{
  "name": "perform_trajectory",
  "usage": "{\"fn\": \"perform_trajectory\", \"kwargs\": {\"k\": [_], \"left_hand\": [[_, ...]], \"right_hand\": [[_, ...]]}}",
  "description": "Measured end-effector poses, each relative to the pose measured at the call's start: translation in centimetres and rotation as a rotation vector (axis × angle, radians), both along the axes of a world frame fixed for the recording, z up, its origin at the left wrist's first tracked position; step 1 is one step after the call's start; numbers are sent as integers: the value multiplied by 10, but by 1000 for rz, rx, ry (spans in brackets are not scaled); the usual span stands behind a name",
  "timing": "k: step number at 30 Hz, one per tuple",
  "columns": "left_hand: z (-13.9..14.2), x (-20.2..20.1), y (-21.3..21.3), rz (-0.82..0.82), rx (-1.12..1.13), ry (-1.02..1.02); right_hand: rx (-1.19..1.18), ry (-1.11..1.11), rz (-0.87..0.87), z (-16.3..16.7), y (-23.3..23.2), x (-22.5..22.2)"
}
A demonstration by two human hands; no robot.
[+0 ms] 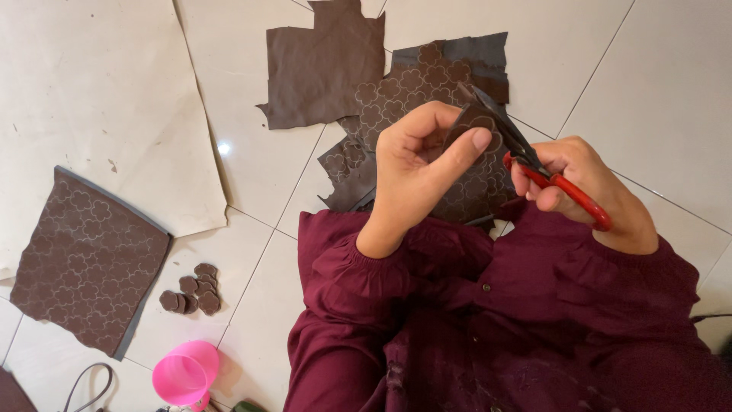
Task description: The person sits on the floor and uses red-handled scissors to cut small flower-shaped pieces from a brown patterned fabric. The cut pieces are placed on the floor beside the work area.
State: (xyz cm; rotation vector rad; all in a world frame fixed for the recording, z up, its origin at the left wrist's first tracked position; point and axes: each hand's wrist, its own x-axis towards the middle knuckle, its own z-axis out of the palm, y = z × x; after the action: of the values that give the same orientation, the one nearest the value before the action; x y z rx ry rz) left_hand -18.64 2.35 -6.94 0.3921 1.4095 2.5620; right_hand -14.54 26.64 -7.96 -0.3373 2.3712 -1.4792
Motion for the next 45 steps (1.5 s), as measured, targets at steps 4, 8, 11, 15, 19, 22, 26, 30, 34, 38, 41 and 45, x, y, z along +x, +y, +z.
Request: {"fn": "perform_trajectory", "kwargs": {"k": [4, 8, 11, 15, 19, 22, 26, 30, 34, 38, 41, 45], "left_hand": [[-1, -1, 6, -10, 94, -130], [-2, -2, 5, -24, 69, -137], [-2, -3, 1, -29, 26, -125], [-2, -4, -1, -32, -24, -119], [-1, -3, 1, -31, -1, -123], [0, -2, 3, -37, 8, -135], [1, -3, 3, -37, 3, -144], [1, -3, -2, -54, -27, -136], [1, -2, -4, -55, -52, -124], [0, -3, -7, -31, -73, -102], [0, -3, -5, -11, -30, -110], [2, -3, 5, -17, 106, -183]], "right_hand": [[6, 3, -12, -3, 1, 0], [23, -2, 2, -1, 4, -2], [47, 18, 43, 1, 6, -4], [39, 33, 64, 2, 3, -6], [15, 45, 71, 6, -2, -6], [-8, 42, 63, 10, -5, -5], [6, 7, 15, 9, -4, -3], [1, -24, 25, 1, 1, -2], [43, 29, 60, -6, 8, -3], [82, 44, 53, -10, 10, -4], [73, 48, 48, -11, 8, -3], [26, 64, 24, -9, 3, -4]]}}
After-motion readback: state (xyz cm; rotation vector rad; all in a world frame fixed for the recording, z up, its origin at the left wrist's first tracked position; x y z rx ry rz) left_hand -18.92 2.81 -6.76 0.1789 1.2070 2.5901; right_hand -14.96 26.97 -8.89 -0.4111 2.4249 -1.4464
